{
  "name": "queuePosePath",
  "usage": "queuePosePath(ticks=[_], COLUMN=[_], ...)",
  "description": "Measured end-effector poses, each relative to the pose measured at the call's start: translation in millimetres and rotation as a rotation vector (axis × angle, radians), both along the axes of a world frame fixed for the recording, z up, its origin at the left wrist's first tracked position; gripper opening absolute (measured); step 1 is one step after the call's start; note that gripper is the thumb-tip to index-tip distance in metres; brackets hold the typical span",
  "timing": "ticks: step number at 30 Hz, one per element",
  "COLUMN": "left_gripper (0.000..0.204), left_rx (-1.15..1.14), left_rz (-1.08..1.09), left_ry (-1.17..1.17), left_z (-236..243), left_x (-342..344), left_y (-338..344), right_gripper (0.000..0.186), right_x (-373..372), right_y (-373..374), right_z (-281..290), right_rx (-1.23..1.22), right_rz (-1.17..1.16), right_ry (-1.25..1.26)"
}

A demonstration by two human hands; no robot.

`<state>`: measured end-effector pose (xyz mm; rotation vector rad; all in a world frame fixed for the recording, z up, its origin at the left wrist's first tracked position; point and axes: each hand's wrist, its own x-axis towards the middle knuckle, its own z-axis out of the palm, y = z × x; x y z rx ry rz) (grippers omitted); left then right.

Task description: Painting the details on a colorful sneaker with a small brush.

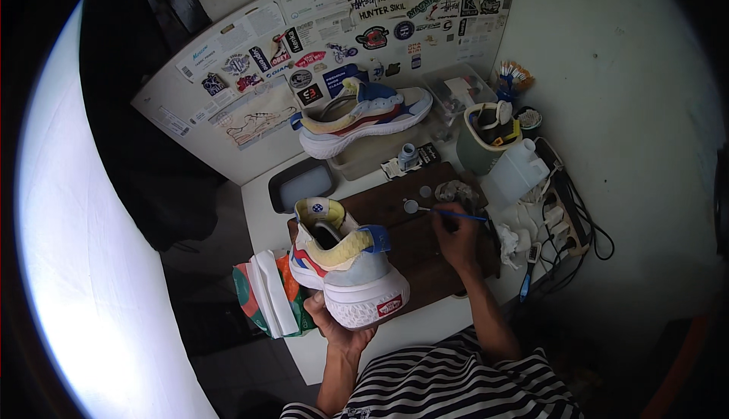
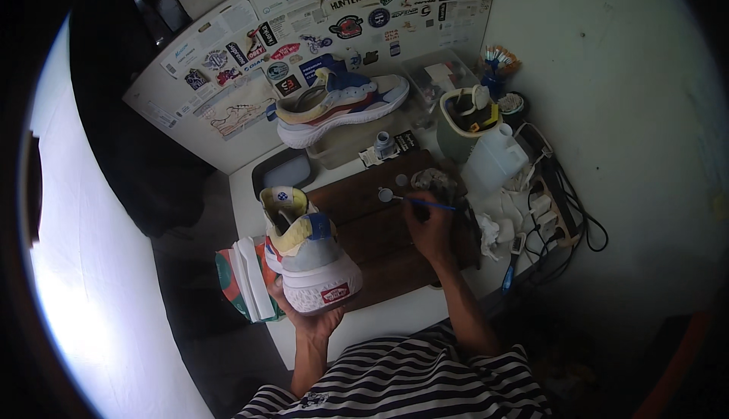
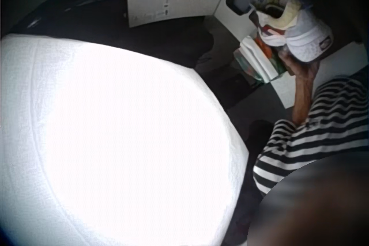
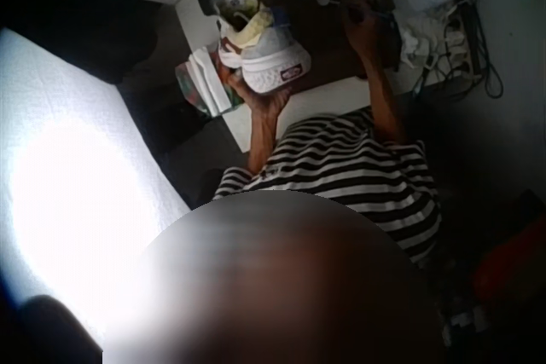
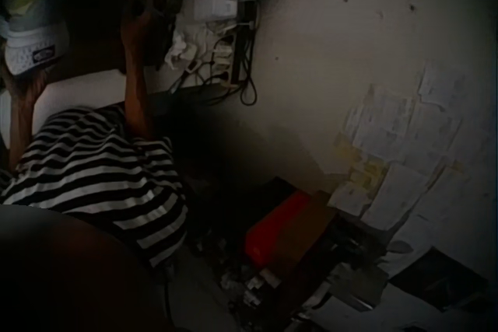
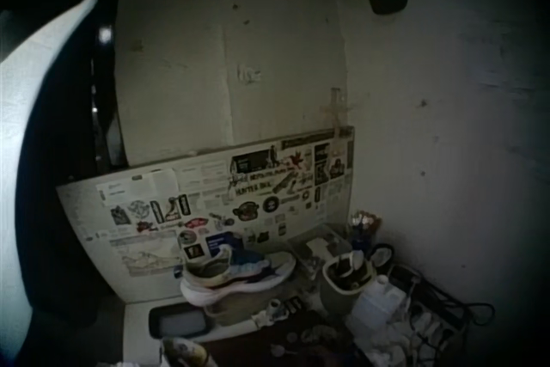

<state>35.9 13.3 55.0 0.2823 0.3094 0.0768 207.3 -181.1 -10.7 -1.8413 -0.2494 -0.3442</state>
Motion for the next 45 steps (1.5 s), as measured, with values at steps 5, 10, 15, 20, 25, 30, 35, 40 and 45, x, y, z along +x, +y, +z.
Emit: queuePosePath(ticks=[5,10,15,20,25,30,35,40,45], left_gripper=[0.09,0.09,0.083,0.078,0.09,0.091,0.084,0.082,0.083], left_rx=[-0.049,0.013,-0.012,0.02,0.024,0.041,0.085,0.114,0.19], left_rz=[0.05,0.083,0.016,-0.009,0.032,-0.014,-0.046,0.007,-0.082], left_ry=[0.062,0.094,0.049,0.021,0.077,0.029,0.016,0.133,0.024], left_z=[-6.7,-6.3,-5.4,-2.3,6.8,-2.3,11.8,25.3,7.7], left_x=[0.5,2.7,0.1,3.0,3.4,2.6,7.3,19.8,18.2], left_y=[-1.0,-3.2,2.6,2.0,-5.2,-5.6,-10.0,-24.2,-15.9], right_gripper=[0.01,0.009,0.007,0.01,0.014,0.012,0.009,0.012,0.015], right_x=[-0.2,-1.3,1.4,4.1,3.5,-4.2,-24.2,-63.4,-84.2], right_y=[-2.1,-6.1,-8.6,-0.5,1.6,-8.6,-16.0,-26.7,-34.7], right_z=[1.6,0.9,-3.5,-1.6,-1.5,-3.6,40.6,115.8,162.5], right_rx=[-0.022,-0.033,0.041,0.088,0.023,0.024,0.168,0.427,0.418], right_rz=[0.0,-0.016,-0.035,-0.077,-0.09,-0.164,-0.081,0.015,0.344], right_ry=[0.016,0.002,-0.002,0.072,0.07,0.09,0.055,-0.087,-0.371])
